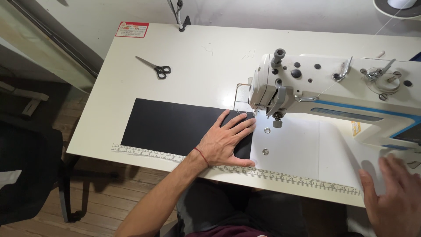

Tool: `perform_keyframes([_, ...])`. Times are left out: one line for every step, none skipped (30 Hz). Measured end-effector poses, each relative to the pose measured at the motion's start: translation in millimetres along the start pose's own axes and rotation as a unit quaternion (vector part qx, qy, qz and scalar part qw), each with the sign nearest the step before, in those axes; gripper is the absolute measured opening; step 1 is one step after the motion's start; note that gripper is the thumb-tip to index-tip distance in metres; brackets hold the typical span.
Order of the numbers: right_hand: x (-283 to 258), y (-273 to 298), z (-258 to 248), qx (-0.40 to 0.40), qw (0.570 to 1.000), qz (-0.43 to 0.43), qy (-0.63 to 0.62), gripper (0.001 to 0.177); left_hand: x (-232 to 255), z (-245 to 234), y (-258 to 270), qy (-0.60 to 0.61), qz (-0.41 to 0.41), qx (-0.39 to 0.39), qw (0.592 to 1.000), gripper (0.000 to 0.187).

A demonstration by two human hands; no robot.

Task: Preparing and aligning leather pieces for sewing at a workstation, including trimming with scissors.

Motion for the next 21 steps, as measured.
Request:
perform_keyframes([-5,-2,-6,0.0,1.0,-0.002,0.0,0.056,1,0,1,0.0,-0.002,0.001,1.0,0.119])
perform_keyframes([-9,-5,-11,0.011,0.998,0.004,-0.056,0.06,1,0,0,-0.005,-0.002,0.0,1.0,0.12])
perform_keyframes([-12,-9,-16,0.023,0.993,0.01,-0.112,0.065,0,0,0,-0.011,-0.002,-0.001,1.0,0.121])
perform_keyframes([-24,-15,-29,0.023,0.993,0.01,-0.111,0.065,1,-1,0,-0.012,-0.001,0.0,1.0,0.121])
perform_keyframes([-37,-22,-42,0.033,0.992,-0.017,-0.117,0.061,1,-1,0,-0.01,-0.002,-0.009,1.0,0.121])
perform_keyframes([-51,-31,-55,0.046,0.99,-0.045,-0.123,0.058,-1,-2,-1,-0.011,-0.004,-0.016,1.0,0.122])
perform_keyframes([-70,-42,-57,0.05,0.99,-0.047,-0.122,0.058,-3,-3,-3,-0.013,-0.004,-0.013,1.0,0.122])
perform_keyframes([-88,-49,-59,0.033,0.985,-0.044,-0.162,0.054,-2,-2,-2,-0.011,-0.003,-0.014,1.0,0.122])
perform_keyframes([-106,-56,-60,0.016,0.978,-0.042,-0.201,0.052,-1,-1,-2,-0.009,-0.002,-0.016,1.0,0.123])
perform_keyframes([-129,-69,-61,0.014,0.979,-0.04,-0.2,0.052,0,1,-2,-0.007,-0.001,-0.017,1.0,0.123])
perform_keyframes([-155,-83,-54,-0.07,0.965,-0.054,-0.247,0.052,0,3,-1,-0.002,-0.002,-0.02,1.0,0.124])
perform_keyframes([-182,-100,-46,-0.149,0.942,-0.069,-0.293,0.053,-2,3,-2,-0.002,-0.006,-0.022,1.0,0.125])
perform_keyframes([-194,-110,-25,-0.148,0.942,-0.07,-0.292,0.053,-3,1,-3,-0.003,-0.006,-0.02,1.0,0.125])
perform_keyframes([-208,-119,-2,-0.171,0.943,-0.087,-0.27,0.06,-2,2,-2,-0.008,-0.006,-0.024,1.0,0.125])
perform_keyframes([-222,-127,20,-0.194,0.943,-0.104,-0.248,0.068,-2,2,-2,-0.012,-0.006,-0.028,1.0,0.124])
perform_keyframes([-227,-129,31,-0.193,0.944,-0.103,-0.248,0.068,-2,6,-1,-0.013,-0.005,-0.027,1.0,0.124])
perform_keyframes([-233,-131,45,-0.229,0.946,-0.097,-0.21,0.072,-3,9,-1,0.001,-0.013,-0.018,1.0,0.112])
perform_keyframes([-240,-135,61,-0.264,0.945,-0.094,-0.171,0.078,-6,11,1,0.014,-0.024,-0.007,1.0,0.1])
perform_keyframes([-241,-136,57,-0.264,0.944,-0.097,-0.171,0.078,-10,11,2,0.013,-0.028,-0.006,1.0,0.1])
perform_keyframes([-242,-134,57,-0.285,0.946,-0.095,-0.122,0.079,-12,12,3,0.014,-0.029,-0.005,0.999,0.097])
perform_keyframes([-242,-132,56,-0.305,0.945,-0.092,-0.073,0.079,-14,14,4,0.016,-0.03,-0.003,0.999,0.094])
Point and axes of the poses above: each hand's wrist, its own y-axis away from the middle knuckle, its own z-axis out of the palm, x = y × z, the point moved 5 cm from there along -y, towards the middle knuckle, and after that the axes turned 14 degrees about -x, right-handed, at the moved point
